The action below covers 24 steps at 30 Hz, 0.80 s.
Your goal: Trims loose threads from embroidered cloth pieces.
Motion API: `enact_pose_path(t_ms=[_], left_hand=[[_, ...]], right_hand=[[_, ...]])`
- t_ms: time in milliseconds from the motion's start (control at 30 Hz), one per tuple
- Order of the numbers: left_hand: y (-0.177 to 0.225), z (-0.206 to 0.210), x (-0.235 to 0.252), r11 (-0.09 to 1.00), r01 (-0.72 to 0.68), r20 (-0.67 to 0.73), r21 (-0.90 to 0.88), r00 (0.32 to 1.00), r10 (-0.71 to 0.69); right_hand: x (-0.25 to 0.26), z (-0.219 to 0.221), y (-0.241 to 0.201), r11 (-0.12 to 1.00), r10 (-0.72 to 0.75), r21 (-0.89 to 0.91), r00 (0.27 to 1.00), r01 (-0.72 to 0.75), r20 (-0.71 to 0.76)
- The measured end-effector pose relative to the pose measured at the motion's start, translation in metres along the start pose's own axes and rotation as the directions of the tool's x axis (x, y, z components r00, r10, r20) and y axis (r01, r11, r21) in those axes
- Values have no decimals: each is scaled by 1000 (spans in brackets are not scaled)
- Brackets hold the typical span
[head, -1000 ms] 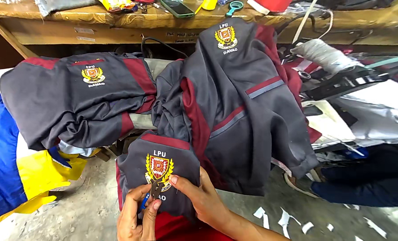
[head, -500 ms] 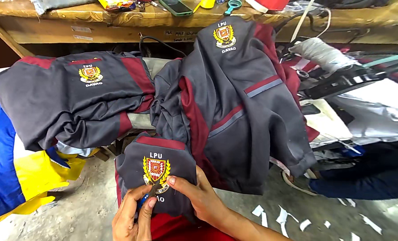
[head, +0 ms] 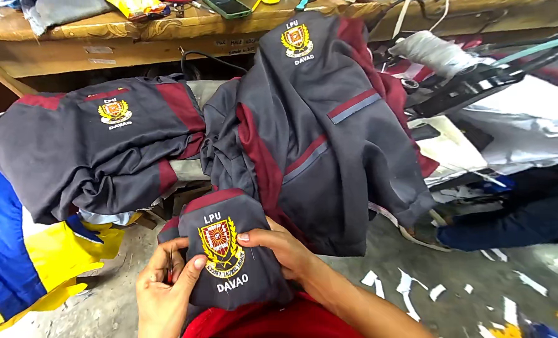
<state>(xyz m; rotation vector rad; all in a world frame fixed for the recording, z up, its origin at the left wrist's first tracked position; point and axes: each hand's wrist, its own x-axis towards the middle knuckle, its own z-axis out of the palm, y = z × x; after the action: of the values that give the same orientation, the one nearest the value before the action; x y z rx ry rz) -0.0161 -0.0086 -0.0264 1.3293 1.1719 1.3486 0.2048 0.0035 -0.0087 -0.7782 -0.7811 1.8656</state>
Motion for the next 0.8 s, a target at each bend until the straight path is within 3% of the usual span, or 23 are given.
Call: enact_pose_path(t_ms=[133, 267, 467, 633, 800], left_hand=[[0, 7, 1, 997, -62, -20, 40, 998, 63], [8, -3, -6, 971, -147, 62, 189, 989, 137], [17, -6, -19, 919, -245, 151, 310, 967, 207], [23, -2, -27, 905, -192, 169, 379, 976, 137], [19, -2, -30, 852, -232, 152, 470, 972, 181]], right_hand=[[3, -1, 4, 999, 10, 32, 1000, -10, -13], [3, -8, 9, 997, -66, 34, 997, 64, 37], [2, -7, 16, 996, -85, 18, 996, 85, -15], [1, -7, 18, 982, -187, 5, 982, 187, -12], [-1, -4, 20, 974, -220, 26, 971, 223, -91]])
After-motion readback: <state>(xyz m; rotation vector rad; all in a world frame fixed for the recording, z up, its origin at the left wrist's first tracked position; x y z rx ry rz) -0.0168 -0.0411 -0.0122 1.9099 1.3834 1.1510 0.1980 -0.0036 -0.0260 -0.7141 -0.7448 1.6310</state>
